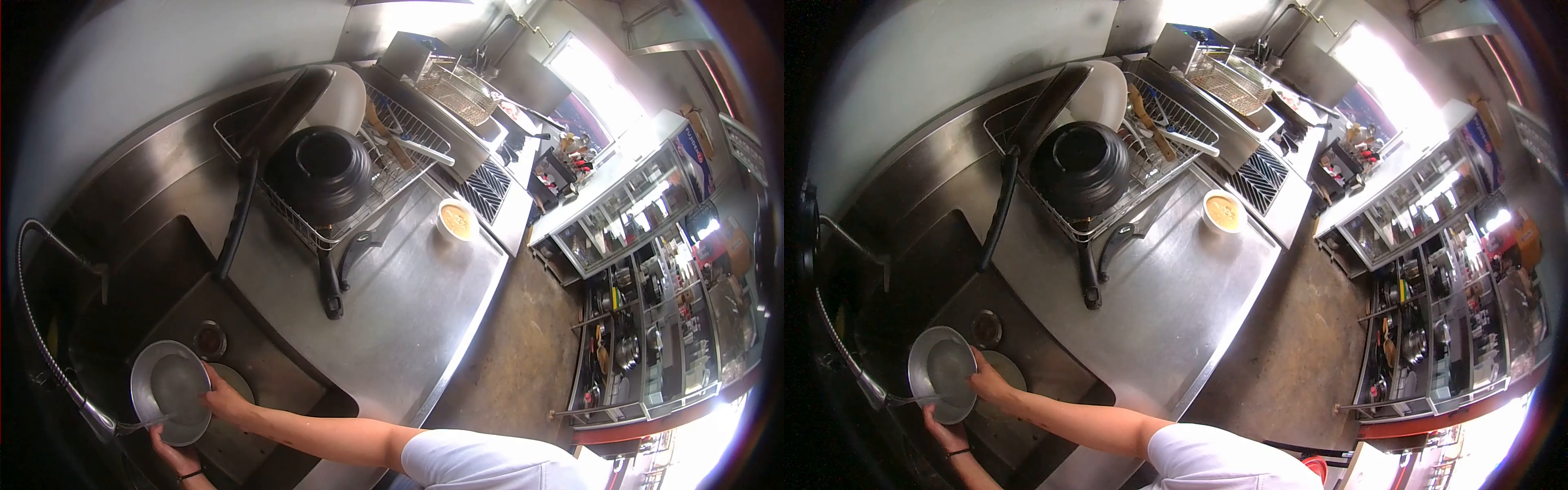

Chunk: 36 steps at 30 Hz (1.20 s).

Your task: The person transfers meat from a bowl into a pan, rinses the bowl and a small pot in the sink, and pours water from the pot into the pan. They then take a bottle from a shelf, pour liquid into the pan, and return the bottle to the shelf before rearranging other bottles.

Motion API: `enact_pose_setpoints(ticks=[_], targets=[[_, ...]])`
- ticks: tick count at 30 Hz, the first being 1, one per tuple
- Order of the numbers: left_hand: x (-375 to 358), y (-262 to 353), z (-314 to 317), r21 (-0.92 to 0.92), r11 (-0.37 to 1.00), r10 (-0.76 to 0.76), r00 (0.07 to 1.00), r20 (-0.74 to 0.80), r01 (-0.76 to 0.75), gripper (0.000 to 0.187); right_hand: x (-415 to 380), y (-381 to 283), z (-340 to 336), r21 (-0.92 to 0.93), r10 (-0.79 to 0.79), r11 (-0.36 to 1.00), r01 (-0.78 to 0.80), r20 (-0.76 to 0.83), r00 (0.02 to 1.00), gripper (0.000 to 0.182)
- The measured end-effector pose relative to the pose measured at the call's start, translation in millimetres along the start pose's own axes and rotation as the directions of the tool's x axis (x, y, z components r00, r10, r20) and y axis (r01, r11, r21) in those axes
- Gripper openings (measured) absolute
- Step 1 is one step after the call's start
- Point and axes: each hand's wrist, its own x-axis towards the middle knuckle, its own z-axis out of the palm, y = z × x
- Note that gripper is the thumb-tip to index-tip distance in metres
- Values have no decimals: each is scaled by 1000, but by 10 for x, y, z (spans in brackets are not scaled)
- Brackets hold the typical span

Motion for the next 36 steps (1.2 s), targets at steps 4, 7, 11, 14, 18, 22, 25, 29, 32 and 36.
enact_pose_setpoints(ticks=[4,7,11,14,18,22,25,29,32,36], targets=[[-40,22,77,-1,1000,1,1000,-16,-1,39,-62,-52,42,34,-32,999,33,-38,999,71],[-37,21,66,-1,1000,-20,999,-30,20,36,14,31,0,-7,3,1000,-3,-9,1000,71],[-65,28,112,0,1000,-17,998,-58,17,35,-50,-59,-6,-25,38,999,-38,-2,999,71],[-53,24,83,8,1000,-8,999,-42,8,35,-41,-41,-5,-28,39,999,-39,6,999,70],[-23,-3,40,5,1000,15,999,-32,-15,37,4,33,19,-3,-37,999,37,-26,999,70],[-1,-5,-2,15,1000,27,1000,-5,-27,39,-18,-7,8,2,19,1000,-19,-13,1000,70],[-60,25,89,20,1000,15,999,-36,-15,39,-53,-76,-16,-40,43,998,-43,7,999,71],[-89,34,89,19,1000,2,999,-47,-1,40,-16,5,15,-2,-6,1000,6,-16,1000,72],[-101,36,167,22,1000,5,1000,-26,-5,39,52,77,-37,79,-10,997,11,-10,1000,72],[-101,-7,43,88,996,16,995,-98,-8,29,112,211,-69,-2,-49,999,49,-46,998,66]])
